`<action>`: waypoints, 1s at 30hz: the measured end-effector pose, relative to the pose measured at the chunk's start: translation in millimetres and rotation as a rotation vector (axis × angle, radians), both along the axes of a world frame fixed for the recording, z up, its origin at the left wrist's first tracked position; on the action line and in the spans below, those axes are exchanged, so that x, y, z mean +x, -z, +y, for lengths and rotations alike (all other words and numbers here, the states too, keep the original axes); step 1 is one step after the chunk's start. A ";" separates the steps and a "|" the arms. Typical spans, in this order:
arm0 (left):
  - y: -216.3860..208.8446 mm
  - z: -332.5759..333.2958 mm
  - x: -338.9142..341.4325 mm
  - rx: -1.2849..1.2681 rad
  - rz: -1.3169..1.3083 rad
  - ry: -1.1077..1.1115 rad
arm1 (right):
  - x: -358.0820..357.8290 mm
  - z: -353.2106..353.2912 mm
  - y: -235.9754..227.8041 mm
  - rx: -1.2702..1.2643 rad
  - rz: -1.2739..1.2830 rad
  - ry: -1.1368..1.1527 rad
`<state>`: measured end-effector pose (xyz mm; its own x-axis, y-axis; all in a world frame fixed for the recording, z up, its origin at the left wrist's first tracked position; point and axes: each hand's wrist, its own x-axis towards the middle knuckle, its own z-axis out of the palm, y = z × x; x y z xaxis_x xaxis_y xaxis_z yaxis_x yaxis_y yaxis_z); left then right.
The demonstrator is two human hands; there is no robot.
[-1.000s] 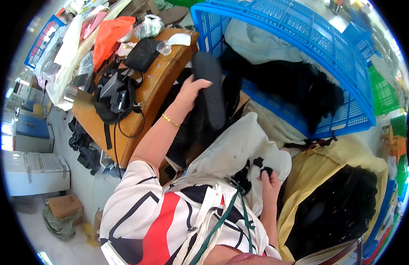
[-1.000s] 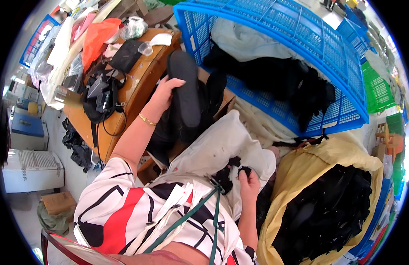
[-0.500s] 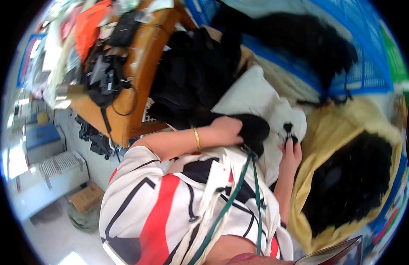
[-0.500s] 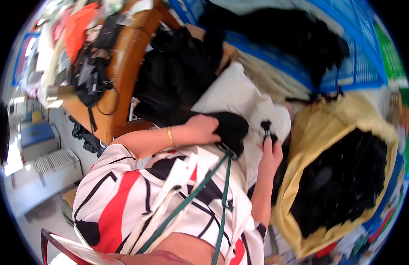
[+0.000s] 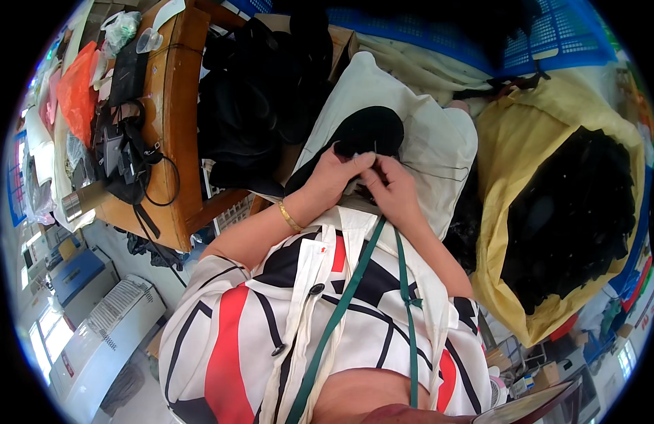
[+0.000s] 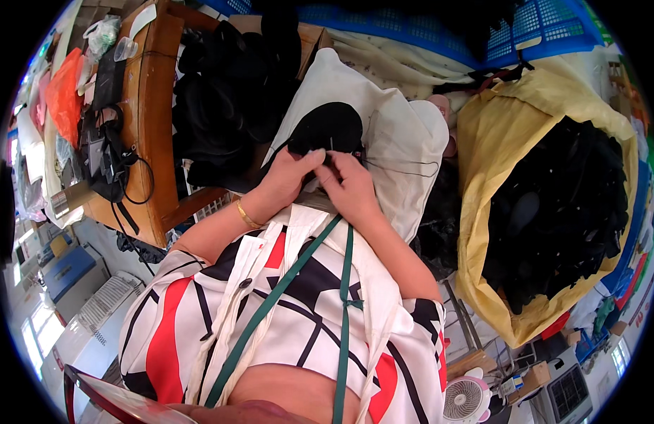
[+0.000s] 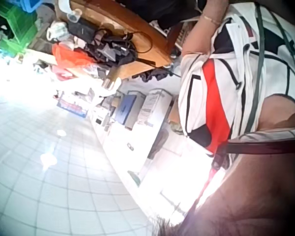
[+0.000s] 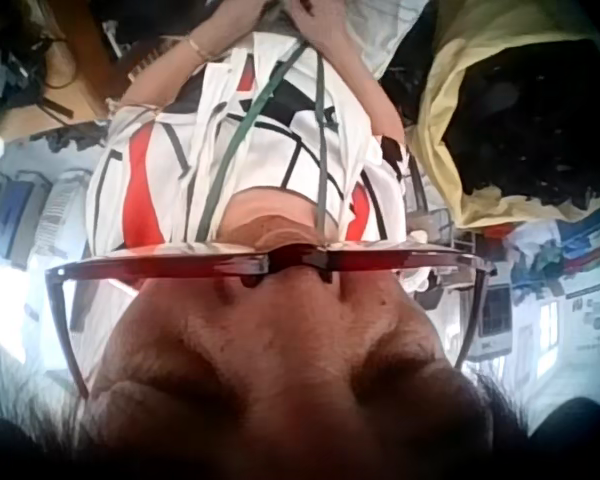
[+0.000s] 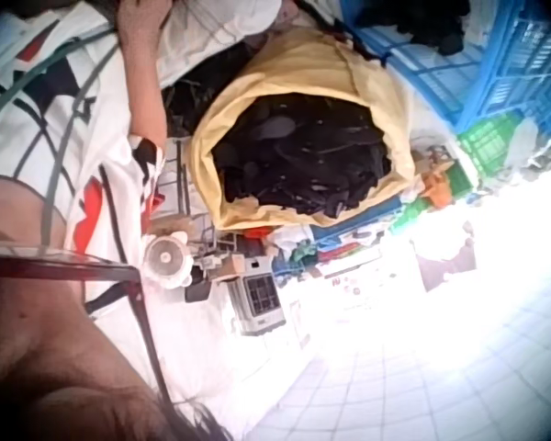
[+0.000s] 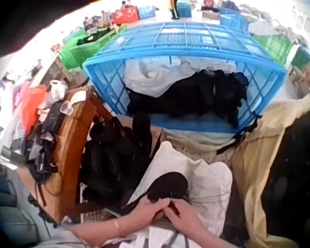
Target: The person sits on the floor and selects a black shoe from a blue basket. They then use a needle and thread to sew the sole of the shoe, repeatedly pulling the thread through the material.
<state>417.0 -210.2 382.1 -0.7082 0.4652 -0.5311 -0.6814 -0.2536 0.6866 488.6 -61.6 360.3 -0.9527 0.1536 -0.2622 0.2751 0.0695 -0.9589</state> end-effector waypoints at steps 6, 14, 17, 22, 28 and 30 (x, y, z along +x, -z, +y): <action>-4.8 2.0 -5.1 0.055 -0.232 -0.216 | -1.8 10.2 -17.9 -0.059 -0.011 0.144; 3.2 5.3 -5.0 -0.012 -0.196 -0.249 | -20.0 12.3 -40.0 -0.095 -0.259 0.022; 4.5 5.0 -4.5 0.003 -0.186 -0.242 | -25.6 9.0 -38.0 -0.038 -0.258 -0.018; 3.1 2.4 -5.7 0.015 -0.203 -0.204 | -29.5 9.6 -34.0 -0.042 -0.235 -0.040; 1.5 2.1 -6.6 0.003 -0.223 -0.201 | -29.7 12.0 -30.7 -0.079 -0.256 -0.051; 0.9 3.1 -6.4 -0.003 -0.229 -0.210 | -31.5 13.8 -33.5 -0.104 -0.288 -0.056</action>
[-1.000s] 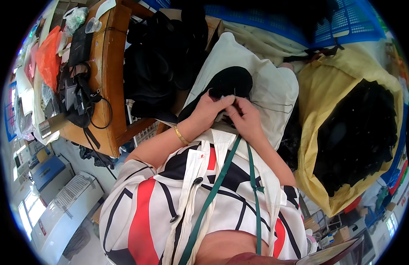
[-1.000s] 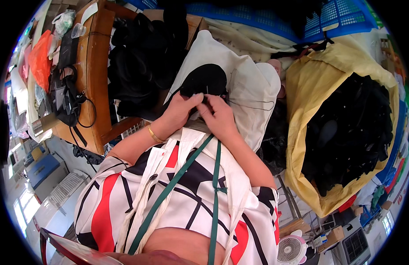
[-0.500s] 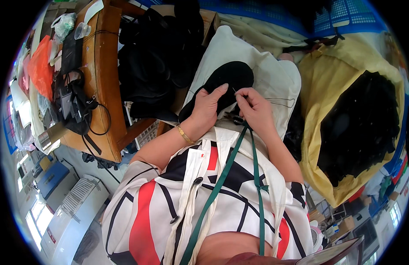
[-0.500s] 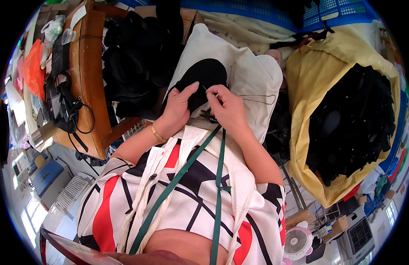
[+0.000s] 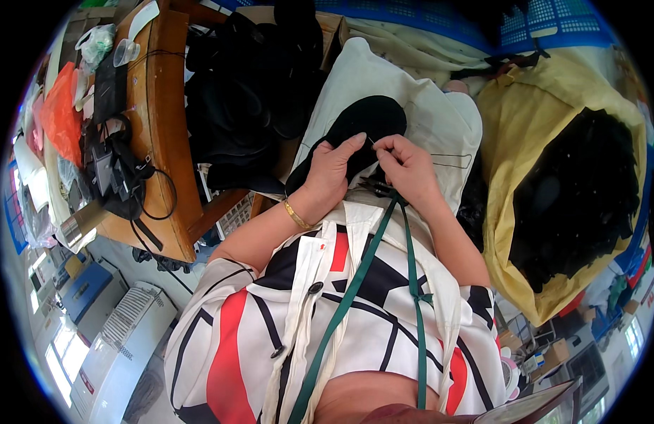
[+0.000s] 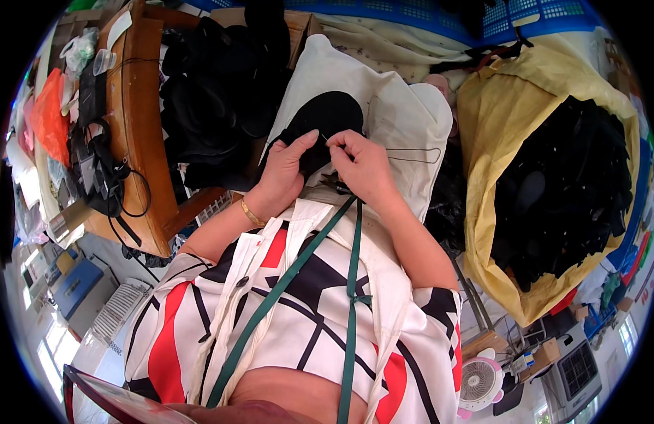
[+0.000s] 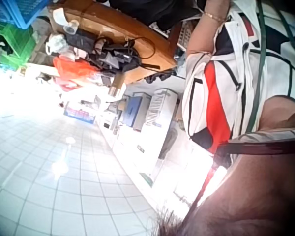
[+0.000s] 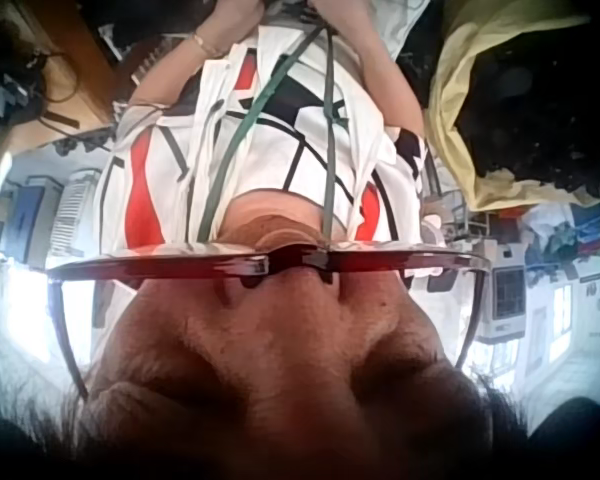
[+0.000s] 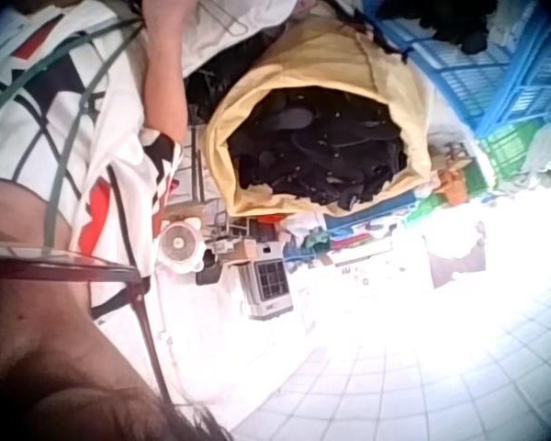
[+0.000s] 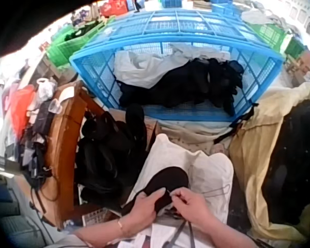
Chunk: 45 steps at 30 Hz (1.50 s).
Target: The person sits on the floor and selects a black shoe from a blue basket. They then use a needle and thread to sew the sole of the shoe, repeatedly pulling the thread through the material.
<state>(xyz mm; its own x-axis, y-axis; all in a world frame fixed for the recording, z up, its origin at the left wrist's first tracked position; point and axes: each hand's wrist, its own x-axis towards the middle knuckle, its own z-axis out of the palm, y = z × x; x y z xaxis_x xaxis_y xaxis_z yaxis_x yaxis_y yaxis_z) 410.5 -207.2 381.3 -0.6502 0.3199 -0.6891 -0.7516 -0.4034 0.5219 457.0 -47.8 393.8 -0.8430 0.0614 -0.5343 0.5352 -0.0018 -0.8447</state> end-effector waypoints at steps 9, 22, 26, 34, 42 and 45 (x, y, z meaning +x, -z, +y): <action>6.8 -3.2 6.3 -0.036 0.013 0.093 | 1.2 -1.5 4.1 -0.010 -0.020 0.011; 8.0 -3.3 0.0 -0.027 -0.028 0.089 | 11.8 -9.7 14.8 0.019 0.087 0.036; 6.3 0.8 5.0 -0.023 -0.001 0.104 | 3.9 -18.9 6.3 0.080 0.036 0.102; 12.6 0.1 11.4 -0.042 0.170 0.191 | -13.3 9.0 4.1 0.312 0.129 -0.105; 13.0 -0.2 14.9 -0.247 0.334 0.440 | -11.5 5.8 18.9 0.417 0.504 0.062; 13.0 3.5 13.2 -0.299 0.401 0.515 | -25.8 17.5 -2.2 -0.063 0.307 0.381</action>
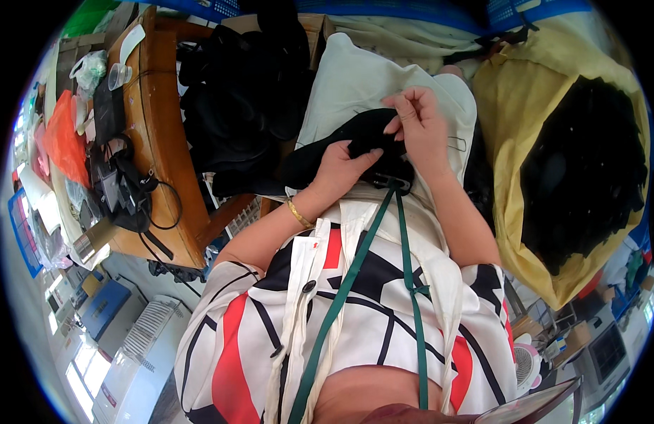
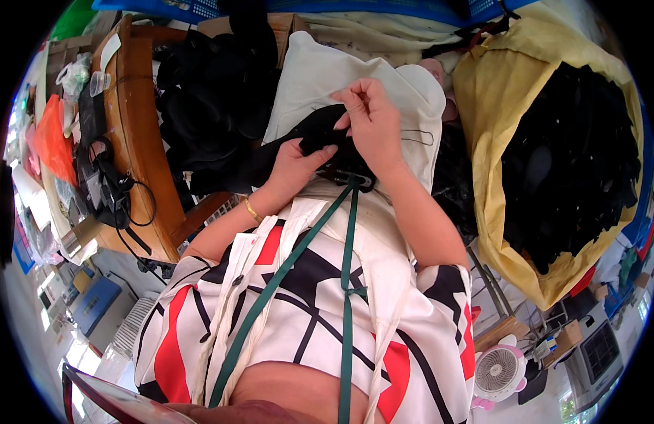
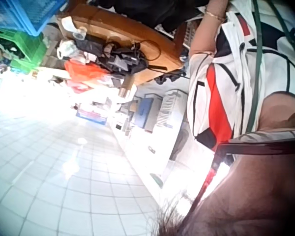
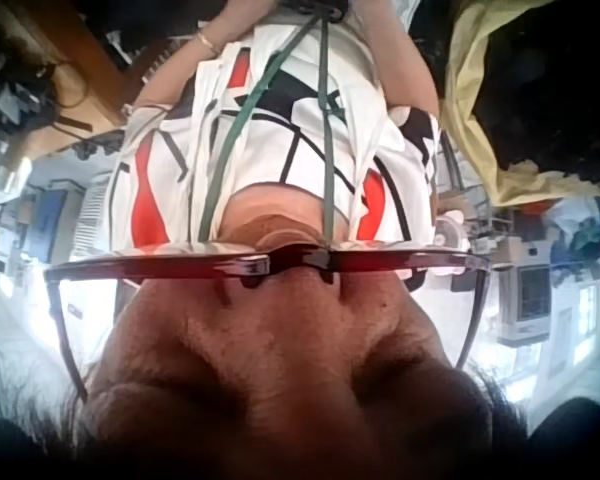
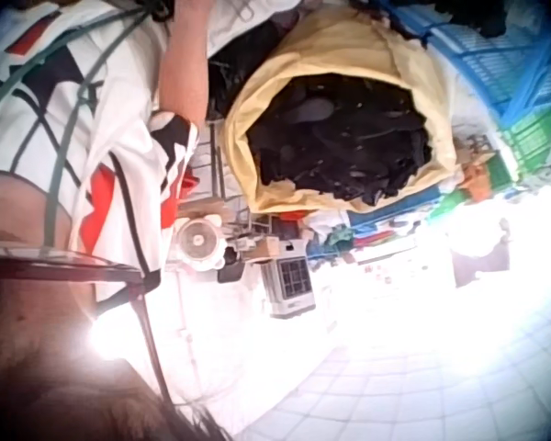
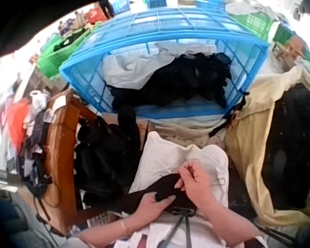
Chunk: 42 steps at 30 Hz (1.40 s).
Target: The person sits on the floor and selects a black shoe from a blue basket. They then use a needle and thread to sew the sole of the shoe, repeatedly pulling the thread through the material.
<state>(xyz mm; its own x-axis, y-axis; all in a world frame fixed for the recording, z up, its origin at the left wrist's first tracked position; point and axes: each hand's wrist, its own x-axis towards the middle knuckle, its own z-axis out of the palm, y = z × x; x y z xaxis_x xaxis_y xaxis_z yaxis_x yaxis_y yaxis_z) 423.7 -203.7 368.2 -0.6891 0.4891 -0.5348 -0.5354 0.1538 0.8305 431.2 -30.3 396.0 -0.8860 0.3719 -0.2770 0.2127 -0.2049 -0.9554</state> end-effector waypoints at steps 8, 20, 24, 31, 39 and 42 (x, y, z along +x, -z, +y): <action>-20.9 16.6 -62.6 -0.241 0.667 0.269 | 52.8 122.3 -10.2 -0.369 0.159 0.153; -31.1 72.0 -62.0 -0.380 0.947 1.268 | 238.6 356.4 -44.0 0.410 0.387 1.322; -39.0 64.4 -42.3 -0.249 1.511 0.946 | 235.4 320.5 -15.0 0.575 0.258 1.172; -24.4 41.1 2.8 -0.424 1.242 0.799 | 243.6 313.7 -0.8 0.857 -0.060 1.082; -9.0 37.0 -2.0 -0.197 0.433 0.555 | 260.2 338.5 16.4 1.012 -0.120 0.979; -11.4 38.4 -0.1 -0.109 0.048 0.326 | 199.8 255.1 20.8 0.579 -0.032 0.767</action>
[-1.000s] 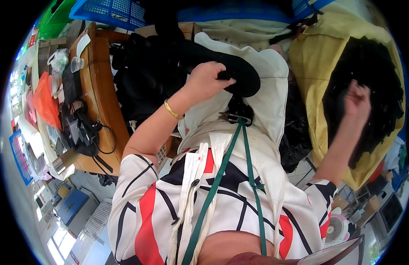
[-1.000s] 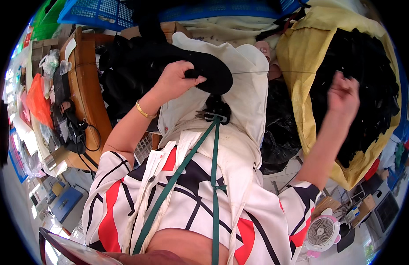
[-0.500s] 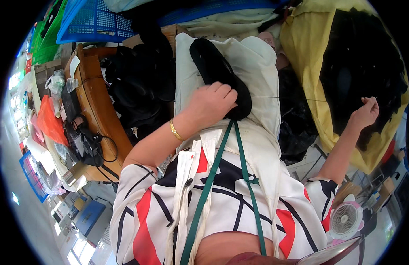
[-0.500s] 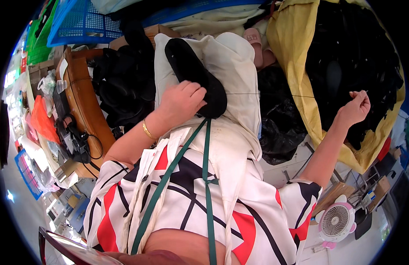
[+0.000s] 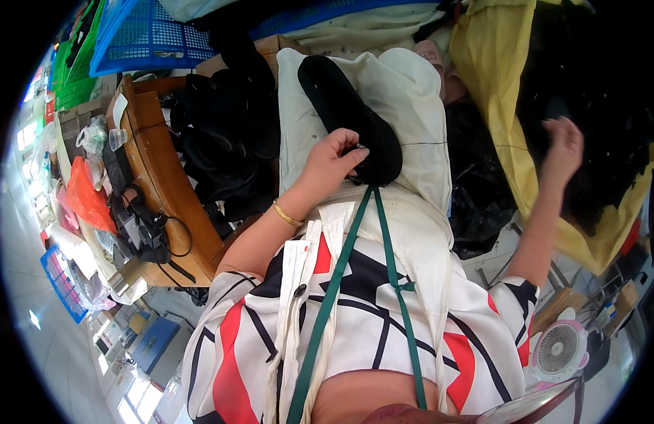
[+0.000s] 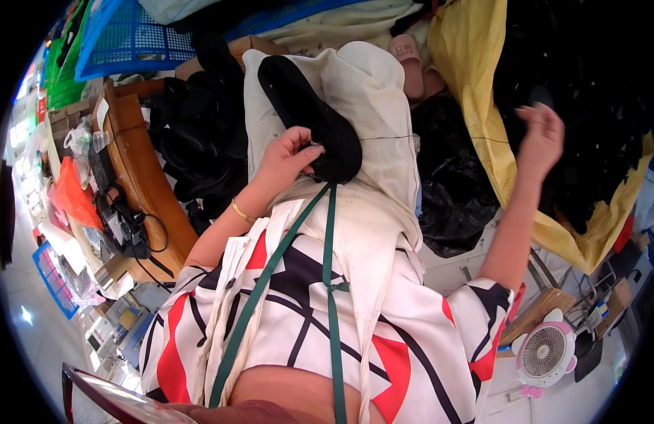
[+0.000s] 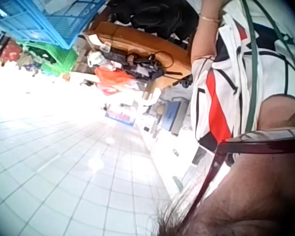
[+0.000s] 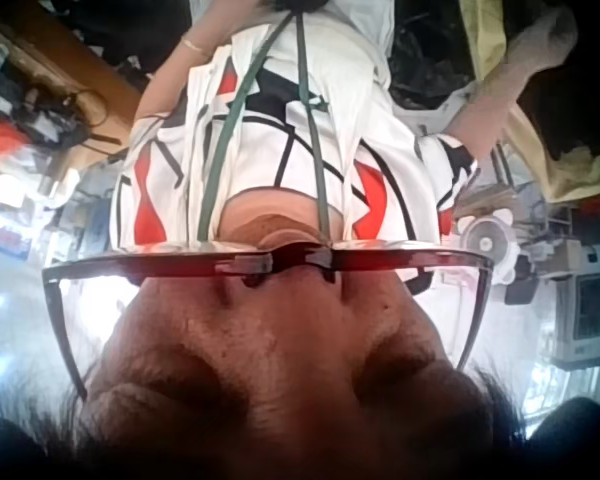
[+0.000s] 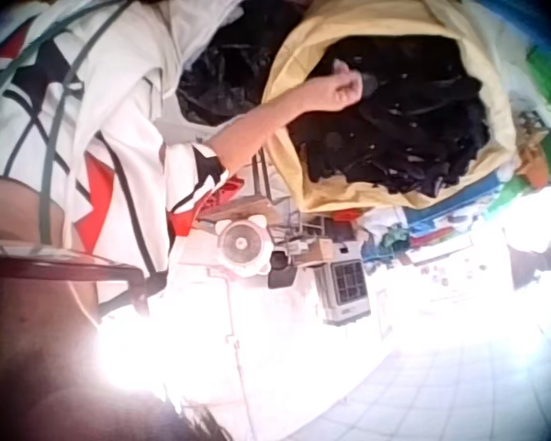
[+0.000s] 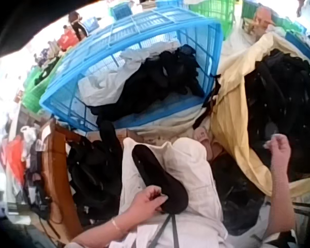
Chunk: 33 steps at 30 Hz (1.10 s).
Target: The person sits on the floor and selects a black shoe from a blue basket. They then use a needle and thread to sew the sole of the shoe, repeatedly pulling the thread through the material.
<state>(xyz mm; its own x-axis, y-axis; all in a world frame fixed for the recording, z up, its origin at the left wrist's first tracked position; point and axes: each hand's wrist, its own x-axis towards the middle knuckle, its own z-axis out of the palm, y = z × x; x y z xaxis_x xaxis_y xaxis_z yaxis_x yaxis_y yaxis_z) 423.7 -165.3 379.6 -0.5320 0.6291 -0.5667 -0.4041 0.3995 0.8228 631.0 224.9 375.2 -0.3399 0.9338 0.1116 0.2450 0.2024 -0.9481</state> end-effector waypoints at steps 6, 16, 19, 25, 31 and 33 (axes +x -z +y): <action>1.9 -5.6 -0.1 0.089 -0.444 -0.218 | -65.5 -170.9 -0.3 -0.743 -0.116 -0.639; 7.9 -9.5 0.0 0.155 -0.565 -0.249 | -83.6 -226.4 -7.3 -0.386 -0.200 -0.896; 7.4 -9.3 0.0 0.162 -0.572 -0.256 | -84.4 -226.4 -7.5 -0.365 -0.205 -0.898; 9.3 -10.1 0.1 0.166 -0.576 -0.255 | -85.2 -227.0 -5.7 -0.341 -0.199 -0.896; 5.9 -7.7 3.3 0.161 -0.570 -0.304 | -86.8 -226.0 -6.7 -0.336 -0.209 -0.903; 5.4 -8.3 5.7 0.172 -0.568 -0.323 | -87.1 -225.6 -7.9 -0.341 -0.211 -0.910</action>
